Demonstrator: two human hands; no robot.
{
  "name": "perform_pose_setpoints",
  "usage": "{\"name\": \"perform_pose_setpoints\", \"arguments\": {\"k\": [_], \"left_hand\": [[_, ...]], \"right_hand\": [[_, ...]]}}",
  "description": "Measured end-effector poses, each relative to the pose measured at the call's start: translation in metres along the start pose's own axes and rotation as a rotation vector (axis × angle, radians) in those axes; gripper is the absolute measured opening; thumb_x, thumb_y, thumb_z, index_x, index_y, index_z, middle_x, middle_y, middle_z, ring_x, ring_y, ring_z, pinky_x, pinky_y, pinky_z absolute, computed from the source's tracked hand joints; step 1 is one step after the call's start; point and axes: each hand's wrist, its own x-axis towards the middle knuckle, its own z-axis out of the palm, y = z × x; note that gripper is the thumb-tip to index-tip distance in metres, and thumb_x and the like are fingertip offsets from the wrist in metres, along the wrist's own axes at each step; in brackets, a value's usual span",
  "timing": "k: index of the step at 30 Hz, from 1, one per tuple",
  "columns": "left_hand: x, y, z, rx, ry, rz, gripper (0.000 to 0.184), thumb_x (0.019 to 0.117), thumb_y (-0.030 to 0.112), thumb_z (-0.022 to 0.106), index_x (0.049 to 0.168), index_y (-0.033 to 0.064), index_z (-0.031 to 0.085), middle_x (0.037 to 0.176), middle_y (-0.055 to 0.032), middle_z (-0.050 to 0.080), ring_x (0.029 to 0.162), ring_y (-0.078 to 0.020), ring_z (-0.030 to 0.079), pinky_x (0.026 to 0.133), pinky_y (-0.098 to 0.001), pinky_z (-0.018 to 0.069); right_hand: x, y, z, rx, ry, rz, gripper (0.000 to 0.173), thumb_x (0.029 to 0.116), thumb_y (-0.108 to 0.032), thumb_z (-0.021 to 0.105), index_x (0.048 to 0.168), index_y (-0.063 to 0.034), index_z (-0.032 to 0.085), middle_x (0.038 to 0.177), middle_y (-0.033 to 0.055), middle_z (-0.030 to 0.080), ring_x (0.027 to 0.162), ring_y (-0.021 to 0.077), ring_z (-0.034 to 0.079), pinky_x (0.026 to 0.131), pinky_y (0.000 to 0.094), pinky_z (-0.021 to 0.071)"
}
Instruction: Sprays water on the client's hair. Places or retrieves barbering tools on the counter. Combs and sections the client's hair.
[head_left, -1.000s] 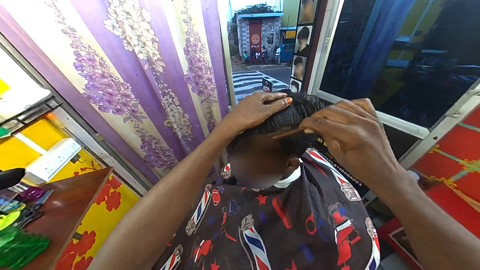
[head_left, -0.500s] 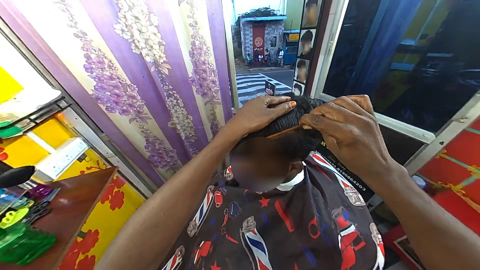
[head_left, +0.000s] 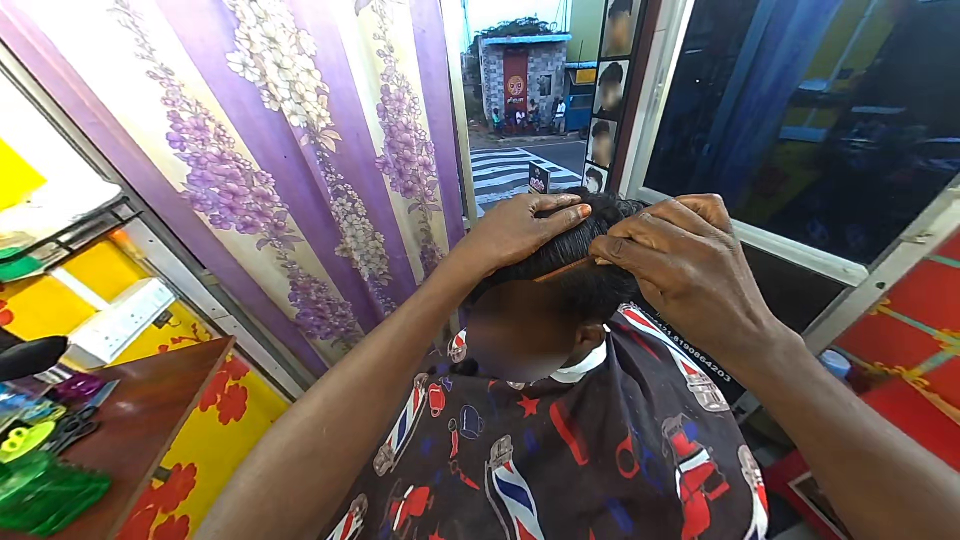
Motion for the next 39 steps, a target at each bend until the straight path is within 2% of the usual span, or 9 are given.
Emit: {"name": "perform_pose_setpoints", "arguments": {"k": [7, 13, 26, 32, 36, 39], "left_hand": [[0.000, 0.001, 0.001, 0.002, 0.003, 0.005, 0.050, 0.1016, 0.058, 0.051, 0.141, 0.0284, 0.064, 0.145, 0.0055, 0.061, 0.136, -0.0146, 0.053, 0.113, -0.0540, 0.0399], [0.000, 0.000, 0.000, 0.037, 0.010, 0.036, 0.052, 0.1018, 0.059, 0.050, 0.141, 0.0283, 0.063, 0.145, 0.0053, 0.061, 0.136, -0.0146, 0.054, 0.113, -0.0545, 0.0402], [0.000, 0.000, 0.000, 0.019, 0.008, 0.020, 0.050, 0.1019, 0.058, 0.050, 0.141, 0.0288, 0.064, 0.142, 0.0037, 0.063, 0.134, -0.0149, 0.055, 0.112, -0.0548, 0.0406], [0.000, -0.002, 0.000, -0.003, 0.007, 0.011, 0.051, 0.1016, 0.058, 0.051, 0.141, 0.0285, 0.063, 0.144, 0.0051, 0.061, 0.136, -0.0138, 0.054, 0.113, -0.0537, 0.0399], [-0.003, -0.002, -0.002, 0.000, 0.017, 0.026, 0.051, 0.1020, 0.057, 0.051, 0.141, 0.0273, 0.064, 0.143, 0.0038, 0.062, 0.134, -0.0129, 0.055, 0.113, -0.0505, 0.0421], [-0.005, -0.001, -0.002, 0.001, 0.022, 0.020, 0.049, 0.1023, 0.057, 0.051, 0.140, 0.0279, 0.064, 0.144, 0.0044, 0.061, 0.134, -0.0123, 0.055, 0.113, -0.0489, 0.0418]], "right_hand": [[0.002, 0.001, 0.002, -0.030, 0.002, -0.003, 0.024, 0.1009, -0.004, 0.054, 0.101, -0.0124, 0.076, 0.092, 0.0071, 0.070, 0.095, 0.0260, 0.064, 0.092, 0.0462, 0.0406], [0.003, -0.003, -0.001, 0.009, 0.042, -0.022, 0.021, 0.0987, -0.003, 0.058, 0.103, -0.0111, 0.077, 0.092, 0.0059, 0.070, 0.092, 0.0241, 0.063, 0.091, 0.0458, 0.0420], [0.004, 0.003, 0.005, -0.033, -0.017, -0.035, 0.022, 0.0999, -0.003, 0.056, 0.103, -0.0125, 0.076, 0.091, 0.0065, 0.069, 0.094, 0.0255, 0.064, 0.092, 0.0458, 0.0422], [0.008, -0.003, 0.004, -0.017, -0.081, -0.060, 0.022, 0.0993, -0.005, 0.056, 0.101, -0.0128, 0.076, 0.087, 0.0064, 0.067, 0.088, 0.0260, 0.063, 0.086, 0.0446, 0.0442], [-0.006, -0.008, -0.005, -0.020, -0.155, -0.067, 0.019, 0.0981, -0.007, 0.058, 0.099, -0.0135, 0.076, 0.085, 0.0040, 0.065, 0.085, 0.0240, 0.063, 0.083, 0.0445, 0.0463], [-0.030, -0.012, -0.008, 0.045, -0.164, -0.093, 0.018, 0.0970, -0.010, 0.058, 0.099, -0.0172, 0.074, 0.087, 0.0002, 0.066, 0.089, 0.0203, 0.063, 0.086, 0.0437, 0.0477]]}}
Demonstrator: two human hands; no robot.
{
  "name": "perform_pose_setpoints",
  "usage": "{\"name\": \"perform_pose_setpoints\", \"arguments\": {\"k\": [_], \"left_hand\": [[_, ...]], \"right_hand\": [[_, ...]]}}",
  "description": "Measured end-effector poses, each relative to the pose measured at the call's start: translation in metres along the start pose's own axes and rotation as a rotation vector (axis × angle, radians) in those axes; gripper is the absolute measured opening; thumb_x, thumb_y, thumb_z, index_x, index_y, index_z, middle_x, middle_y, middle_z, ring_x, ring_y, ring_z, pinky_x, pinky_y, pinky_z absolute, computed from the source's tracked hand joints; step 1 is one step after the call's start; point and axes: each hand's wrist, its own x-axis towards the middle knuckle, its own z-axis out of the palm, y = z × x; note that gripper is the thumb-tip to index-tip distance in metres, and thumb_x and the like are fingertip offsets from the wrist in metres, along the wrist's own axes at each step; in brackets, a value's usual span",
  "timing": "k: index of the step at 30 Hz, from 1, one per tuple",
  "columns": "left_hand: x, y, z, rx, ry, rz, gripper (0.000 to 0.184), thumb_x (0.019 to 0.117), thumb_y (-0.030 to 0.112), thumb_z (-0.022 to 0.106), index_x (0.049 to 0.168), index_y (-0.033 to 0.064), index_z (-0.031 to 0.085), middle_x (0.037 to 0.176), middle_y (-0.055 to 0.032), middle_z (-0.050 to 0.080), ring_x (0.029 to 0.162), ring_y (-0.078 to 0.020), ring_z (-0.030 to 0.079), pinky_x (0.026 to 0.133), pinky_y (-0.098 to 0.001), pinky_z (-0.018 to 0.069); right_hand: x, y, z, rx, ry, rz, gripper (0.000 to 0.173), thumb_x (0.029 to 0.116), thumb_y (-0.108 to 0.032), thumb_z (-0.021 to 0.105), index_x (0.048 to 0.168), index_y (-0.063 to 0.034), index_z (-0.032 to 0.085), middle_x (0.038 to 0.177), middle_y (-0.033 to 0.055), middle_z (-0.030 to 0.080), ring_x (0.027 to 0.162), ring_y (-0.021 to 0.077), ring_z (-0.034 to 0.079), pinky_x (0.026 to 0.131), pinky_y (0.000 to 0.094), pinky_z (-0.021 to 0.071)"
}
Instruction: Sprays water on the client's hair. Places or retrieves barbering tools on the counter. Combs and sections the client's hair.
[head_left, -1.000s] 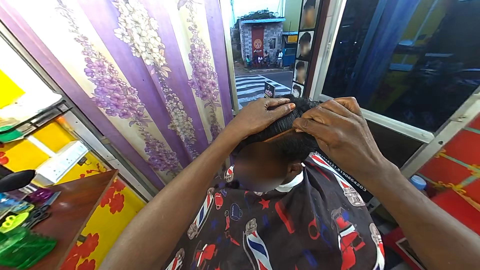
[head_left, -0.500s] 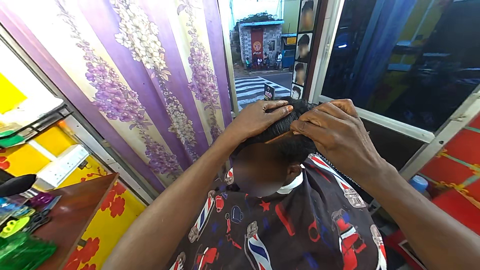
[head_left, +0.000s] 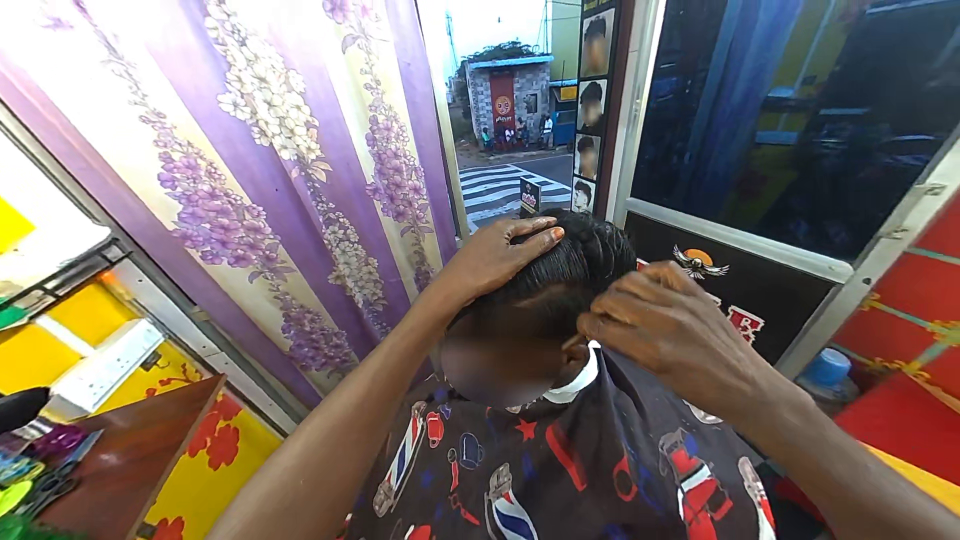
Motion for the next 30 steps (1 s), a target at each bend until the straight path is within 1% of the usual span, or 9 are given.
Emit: {"name": "perform_pose_setpoints", "arguments": {"k": [1, 3, 6, 8, 11, 12, 16, 27, 30], "left_hand": [[-0.001, 0.000, 0.000, -0.003, 0.002, -0.002, 0.049, 0.1025, 0.056, 0.051, 0.141, 0.0279, 0.064, 0.144, 0.0042, 0.061, 0.134, -0.0125, 0.054, 0.113, -0.0496, 0.0415], [-0.002, 0.000, 0.000, -0.020, 0.005, -0.005, 0.049, 0.1026, 0.055, 0.051, 0.141, 0.0278, 0.063, 0.144, 0.0045, 0.061, 0.134, -0.0127, 0.054, 0.113, -0.0506, 0.0418], [-0.002, -0.003, -0.001, -0.038, -0.001, 0.003, 0.049, 0.1022, 0.055, 0.052, 0.142, 0.0282, 0.063, 0.144, 0.0054, 0.060, 0.134, -0.0107, 0.054, 0.113, -0.0479, 0.0422], [-0.005, -0.004, 0.000, -0.037, 0.008, 0.000, 0.048, 0.1023, 0.054, 0.052, 0.141, 0.0292, 0.063, 0.144, 0.0056, 0.060, 0.134, -0.0106, 0.054, 0.113, -0.0467, 0.0427], [-0.014, 0.008, 0.001, -0.032, 0.026, -0.016, 0.047, 0.1045, 0.048, 0.052, 0.143, 0.0236, 0.061, 0.146, 0.0003, 0.059, 0.131, -0.0176, 0.056, 0.107, -0.0511, 0.0442], [-0.015, 0.008, 0.001, -0.024, 0.027, -0.016, 0.048, 0.1047, 0.049, 0.051, 0.144, 0.0239, 0.061, 0.147, 0.0002, 0.058, 0.133, -0.0180, 0.055, 0.108, -0.0515, 0.0435], [-0.015, 0.005, 0.002, -0.020, 0.026, -0.004, 0.048, 0.1050, 0.050, 0.049, 0.145, 0.0243, 0.060, 0.149, 0.0015, 0.057, 0.137, -0.0160, 0.051, 0.113, -0.0500, 0.0401], [-0.017, 0.005, 0.002, -0.034, 0.016, -0.028, 0.049, 0.1047, 0.052, 0.049, 0.145, 0.0262, 0.060, 0.147, 0.0029, 0.057, 0.134, -0.0144, 0.054, 0.110, -0.0489, 0.0431], [-0.017, 0.006, 0.001, -0.044, 0.013, -0.035, 0.049, 0.1047, 0.051, 0.050, 0.145, 0.0258, 0.059, 0.147, 0.0035, 0.058, 0.133, -0.0140, 0.055, 0.110, -0.0477, 0.0439]], "right_hand": [[-0.010, -0.001, 0.003, 0.072, 0.039, 0.015, 0.019, 0.0997, -0.013, 0.057, 0.100, -0.0203, 0.074, 0.090, -0.0034, 0.066, 0.093, 0.0157, 0.063, 0.090, 0.0408, 0.0472], [-0.027, -0.001, 0.010, 0.200, 0.211, 0.156, 0.020, 0.1040, -0.019, 0.055, 0.100, -0.0220, 0.074, 0.095, -0.0071, 0.070, 0.096, 0.0082, 0.065, 0.094, 0.0354, 0.0478], [-0.039, 0.001, 0.023, 0.231, 0.511, 0.513, 0.023, 0.1049, -0.023, 0.057, 0.101, -0.0138, 0.077, 0.100, -0.0026, 0.074, 0.095, 0.0080, 0.067, 0.089, 0.0327, 0.0533], [-0.042, 0.002, 0.033, 0.195, 0.555, 0.601, 0.023, 0.1044, -0.023, 0.057, 0.104, -0.0123, 0.077, 0.101, -0.0001, 0.073, 0.095, 0.0103, 0.067, 0.086, 0.0347, 0.0543], [-0.039, -0.002, 0.047, 0.126, 0.541, 0.558, 0.020, 0.1033, -0.021, 0.058, 0.101, -0.0156, 0.077, 0.099, -0.0009, 0.073, 0.094, 0.0109, 0.068, 0.090, 0.0362, 0.0538], [-0.038, -0.003, 0.050, 0.118, 0.540, 0.547, 0.020, 0.1029, -0.020, 0.058, 0.101, -0.0162, 0.077, 0.099, -0.0012, 0.073, 0.094, 0.0106, 0.068, 0.089, 0.0358, 0.0537], [-0.033, 0.003, 0.056, 0.116, 0.533, 0.539, 0.020, 0.1019, -0.019, 0.059, 0.101, -0.0147, 0.078, 0.099, 0.0009, 0.074, 0.095, 0.0132, 0.069, 0.090, 0.0371, 0.0535], [-0.032, 0.013, 0.063, 0.120, 0.519, 0.469, 0.021, 0.1029, -0.019, 0.058, 0.100, -0.0152, 0.077, 0.098, 0.0009, 0.074, 0.096, 0.0139, 0.069, 0.095, 0.0376, 0.0517], [-0.032, 0.015, 0.060, 0.153, 0.450, 0.421, 0.021, 0.1024, -0.019, 0.057, 0.100, -0.0156, 0.078, 0.094, -0.0003, 0.072, 0.092, 0.0137, 0.068, 0.091, 0.0363, 0.0526]]}}
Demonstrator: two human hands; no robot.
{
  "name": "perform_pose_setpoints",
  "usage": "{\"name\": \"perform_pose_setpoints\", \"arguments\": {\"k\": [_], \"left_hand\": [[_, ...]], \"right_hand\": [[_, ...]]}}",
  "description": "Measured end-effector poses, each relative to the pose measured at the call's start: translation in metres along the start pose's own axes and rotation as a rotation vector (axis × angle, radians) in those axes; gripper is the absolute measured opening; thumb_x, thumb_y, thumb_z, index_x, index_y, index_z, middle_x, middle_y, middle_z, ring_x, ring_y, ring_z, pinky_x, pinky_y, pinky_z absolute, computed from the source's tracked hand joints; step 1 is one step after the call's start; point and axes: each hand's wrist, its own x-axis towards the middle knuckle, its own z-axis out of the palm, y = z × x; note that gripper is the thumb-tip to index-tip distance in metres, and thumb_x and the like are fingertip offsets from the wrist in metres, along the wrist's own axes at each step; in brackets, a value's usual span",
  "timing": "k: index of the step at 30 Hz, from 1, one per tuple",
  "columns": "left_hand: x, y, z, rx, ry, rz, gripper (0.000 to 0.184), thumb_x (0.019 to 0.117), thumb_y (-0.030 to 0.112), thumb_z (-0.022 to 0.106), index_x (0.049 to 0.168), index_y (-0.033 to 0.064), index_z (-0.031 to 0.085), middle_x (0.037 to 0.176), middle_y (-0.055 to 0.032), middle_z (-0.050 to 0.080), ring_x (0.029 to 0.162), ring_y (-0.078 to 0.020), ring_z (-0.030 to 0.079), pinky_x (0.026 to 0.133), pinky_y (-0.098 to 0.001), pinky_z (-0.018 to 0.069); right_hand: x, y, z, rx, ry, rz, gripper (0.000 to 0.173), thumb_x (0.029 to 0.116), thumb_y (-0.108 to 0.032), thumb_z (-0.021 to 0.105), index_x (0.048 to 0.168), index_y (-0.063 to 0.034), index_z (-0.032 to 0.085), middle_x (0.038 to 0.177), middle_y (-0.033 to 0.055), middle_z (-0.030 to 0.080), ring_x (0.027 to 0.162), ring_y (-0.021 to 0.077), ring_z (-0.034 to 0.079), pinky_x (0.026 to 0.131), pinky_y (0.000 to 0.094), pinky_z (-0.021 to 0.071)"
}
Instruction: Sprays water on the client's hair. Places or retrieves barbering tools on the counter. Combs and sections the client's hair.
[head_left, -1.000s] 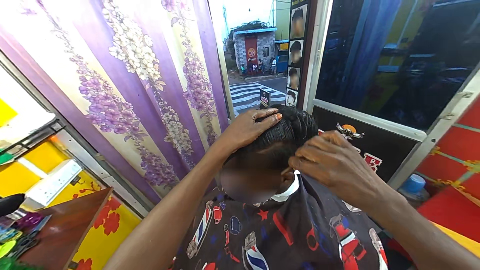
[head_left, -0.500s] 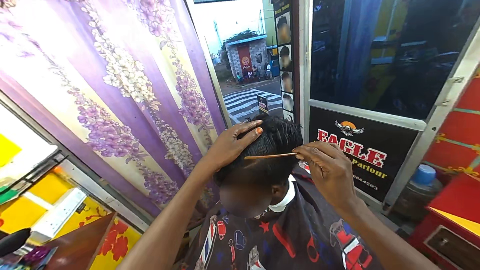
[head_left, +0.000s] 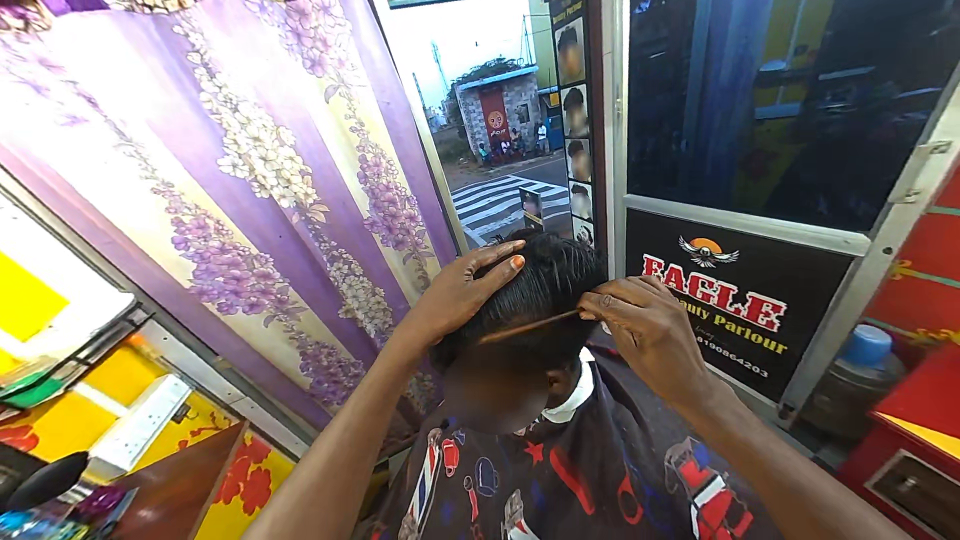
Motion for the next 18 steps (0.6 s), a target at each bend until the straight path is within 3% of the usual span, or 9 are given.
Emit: {"name": "perform_pose_setpoints", "arguments": {"k": [3, 6, 9, 12, 15, 18], "left_hand": [[0.001, 0.000, 0.000, -0.008, -0.003, 0.002, 0.048, 0.1051, 0.048, 0.050, 0.145, 0.0238, 0.060, 0.147, 0.0028, 0.058, 0.133, -0.0142, 0.055, 0.111, -0.0474, 0.0432], [0.003, -0.002, 0.000, 0.000, -0.002, 0.006, 0.047, 0.1049, 0.049, 0.050, 0.144, 0.0243, 0.060, 0.147, 0.0032, 0.058, 0.134, -0.0135, 0.054, 0.111, -0.0470, 0.0430], [0.002, -0.002, 0.001, 0.000, 0.002, 0.008, 0.047, 0.1049, 0.048, 0.051, 0.144, 0.0247, 0.061, 0.146, 0.0037, 0.058, 0.133, -0.0132, 0.055, 0.111, -0.0471, 0.0433], [0.002, -0.001, 0.001, 0.002, -0.003, 0.012, 0.047, 0.1049, 0.049, 0.050, 0.144, 0.0248, 0.060, 0.147, 0.0031, 0.058, 0.134, -0.0139, 0.054, 0.111, -0.0473, 0.0432], [0.002, 0.001, 0.002, -0.002, -0.002, 0.001, 0.047, 0.1050, 0.048, 0.050, 0.144, 0.0254, 0.060, 0.147, 0.0035, 0.058, 0.133, -0.0140, 0.055, 0.109, -0.0478, 0.0438], [0.002, 0.000, 0.001, -0.006, -0.001, 0.013, 0.046, 0.1050, 0.048, 0.051, 0.144, 0.0254, 0.061, 0.146, 0.0036, 0.059, 0.132, -0.0130, 0.056, 0.110, -0.0461, 0.0444]], "right_hand": [[-0.001, -0.002, -0.007, 0.015, -0.103, -0.026, 0.023, 0.1018, -0.020, 0.055, 0.099, -0.0158, 0.078, 0.089, -0.0010, 0.070, 0.085, 0.0140, 0.066, 0.079, 0.0342, 0.0512], [-0.009, -0.005, -0.015, -0.007, -0.241, -0.087, 0.022, 0.0999, -0.015, 0.056, 0.099, -0.0212, 0.077, 0.088, -0.0046, 0.070, 0.084, 0.0121, 0.065, 0.079, 0.0336, 0.0515], [-0.018, -0.006, -0.022, 0.081, -0.391, -0.198, 0.025, 0.1045, -0.017, 0.052, 0.103, -0.0242, 0.076, 0.092, -0.0069, 0.071, 0.090, 0.0094, 0.066, 0.086, 0.0314, 0.0520], [-0.019, -0.010, -0.024, 0.159, -0.158, -0.073, 0.022, 0.1048, -0.019, 0.054, 0.100, -0.0211, 0.075, 0.098, -0.0077, 0.073, 0.096, 0.0057, 0.067, 0.091, 0.0288, 0.0534], [-0.013, -0.007, -0.025, 0.086, 0.106, 0.146, 0.022, 0.1044, -0.023, 0.057, 0.102, -0.0133, 0.077, 0.102, -0.0014, 0.075, 0.095, 0.0090, 0.070, 0.087, 0.0316, 0.0566], [-0.014, -0.003, -0.020, -0.012, 0.125, 0.144, 0.021, 0.1031, -0.019, 0.058, 0.104, -0.0124, 0.078, 0.101, 0.0017, 0.075, 0.093, 0.0121, 0.070, 0.084, 0.0332, 0.0572]]}}
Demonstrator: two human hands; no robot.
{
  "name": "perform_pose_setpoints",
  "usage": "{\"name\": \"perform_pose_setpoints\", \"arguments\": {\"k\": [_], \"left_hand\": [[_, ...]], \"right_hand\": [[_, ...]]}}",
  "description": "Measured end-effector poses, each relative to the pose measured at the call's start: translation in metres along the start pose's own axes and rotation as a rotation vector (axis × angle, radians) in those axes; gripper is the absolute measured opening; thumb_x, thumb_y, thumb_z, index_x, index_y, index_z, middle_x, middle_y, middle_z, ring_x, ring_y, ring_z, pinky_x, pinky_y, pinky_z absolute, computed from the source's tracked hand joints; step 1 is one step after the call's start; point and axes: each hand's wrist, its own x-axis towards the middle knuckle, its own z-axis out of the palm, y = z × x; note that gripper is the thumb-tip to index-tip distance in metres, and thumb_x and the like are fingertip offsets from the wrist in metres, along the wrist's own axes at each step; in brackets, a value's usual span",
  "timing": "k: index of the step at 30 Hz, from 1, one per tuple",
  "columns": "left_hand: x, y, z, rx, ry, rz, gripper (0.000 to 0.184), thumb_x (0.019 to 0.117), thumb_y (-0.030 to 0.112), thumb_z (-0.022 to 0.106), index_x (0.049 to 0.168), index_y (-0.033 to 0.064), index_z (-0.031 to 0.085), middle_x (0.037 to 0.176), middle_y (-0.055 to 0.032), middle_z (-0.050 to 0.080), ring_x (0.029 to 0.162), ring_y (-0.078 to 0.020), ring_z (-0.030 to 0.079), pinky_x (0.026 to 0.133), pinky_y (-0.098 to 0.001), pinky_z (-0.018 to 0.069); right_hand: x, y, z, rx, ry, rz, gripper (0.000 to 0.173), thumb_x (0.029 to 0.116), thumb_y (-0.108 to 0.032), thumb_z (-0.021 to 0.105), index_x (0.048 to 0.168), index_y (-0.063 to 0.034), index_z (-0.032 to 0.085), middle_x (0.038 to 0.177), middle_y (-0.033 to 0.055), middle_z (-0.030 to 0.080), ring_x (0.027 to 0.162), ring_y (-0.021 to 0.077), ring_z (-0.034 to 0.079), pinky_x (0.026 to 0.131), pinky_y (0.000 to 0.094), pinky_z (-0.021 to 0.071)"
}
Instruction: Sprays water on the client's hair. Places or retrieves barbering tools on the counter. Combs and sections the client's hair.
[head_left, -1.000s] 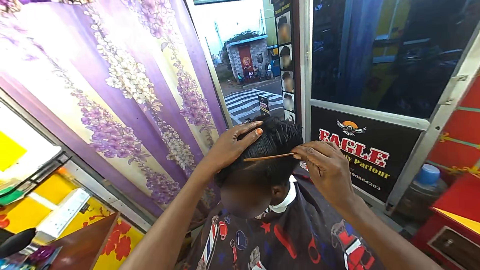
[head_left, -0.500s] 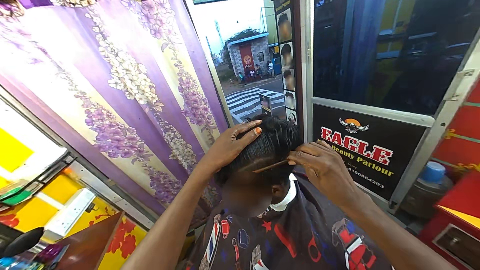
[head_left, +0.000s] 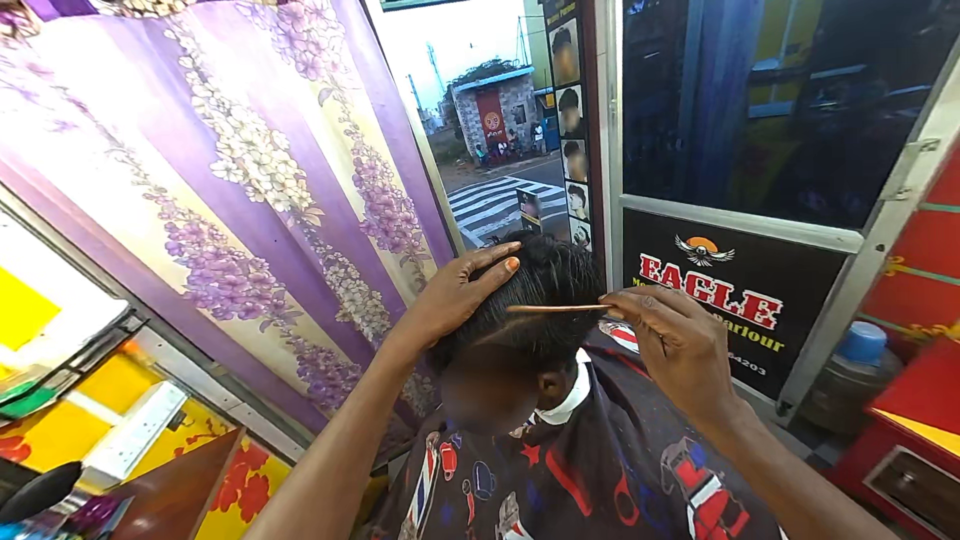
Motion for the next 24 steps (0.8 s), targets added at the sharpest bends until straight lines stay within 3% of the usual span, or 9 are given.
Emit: {"name": "perform_pose_setpoints", "arguments": {"k": [3, 7, 13, 24], "left_hand": [[0.000, -0.001, -0.001, 0.000, 0.001, 0.005, 0.047, 0.1049, 0.049, 0.050, 0.144, 0.0247, 0.061, 0.146, 0.0031, 0.059, 0.133, -0.0133, 0.055, 0.111, -0.0467, 0.0436], [0.000, 0.000, -0.001, 0.009, -0.006, 0.005, 0.047, 0.1051, 0.049, 0.050, 0.144, 0.0243, 0.060, 0.147, 0.0033, 0.058, 0.133, -0.0128, 0.055, 0.112, -0.0459, 0.0431], [-0.001, 0.004, -0.002, 0.037, 0.010, 0.007, 0.045, 0.1052, 0.047, 0.051, 0.142, 0.0239, 0.062, 0.144, 0.0015, 0.060, 0.131, -0.0148, 0.056, 0.109, -0.0481, 0.0440], [0.003, 0.004, -0.012, 0.012, -0.074, 0.055, 0.045, 0.1075, 0.040, 0.048, 0.145, 0.0175, 0.059, 0.148, 0.0003, 0.057, 0.133, -0.0133, 0.055, 0.112, -0.0417, 0.0427]], "right_hand": [[-0.001, -0.003, 0.004, -0.051, -0.001, -0.110, 0.020, 0.1020, -0.018, 0.059, 0.104, -0.0147, 0.078, 0.100, 0.0016, 0.075, 0.094, 0.0130, 0.070, 0.087, 0.0321, 0.0558], [0.016, -0.008, 0.000, -0.085, -0.030, -0.245, 0.021, 0.1000, -0.010, 0.058, 0.105, -0.0153, 0.077, 0.101, 0.0024, 0.074, 0.096, 0.0171, 0.069, 0.091, 0.0381, 0.0523], [0.033, -0.018, 0.003, -0.127, -0.049, -0.426, 0.020, 0.0976, -0.007, 0.061, 0.106, -0.0142, 0.077, 0.099, 0.0052, 0.072, 0.094, 0.0202, 0.066, 0.091, 0.0398, 0.0493], [0.030, -0.003, 0.022, -0.270, -0.004, -0.550, 0.021, 0.0985, -0.007, 0.060, 0.113, -0.0122, 0.075, 0.105, 0.0073, 0.072, 0.099, 0.0224, 0.067, 0.093, 0.0388, 0.0519]]}}
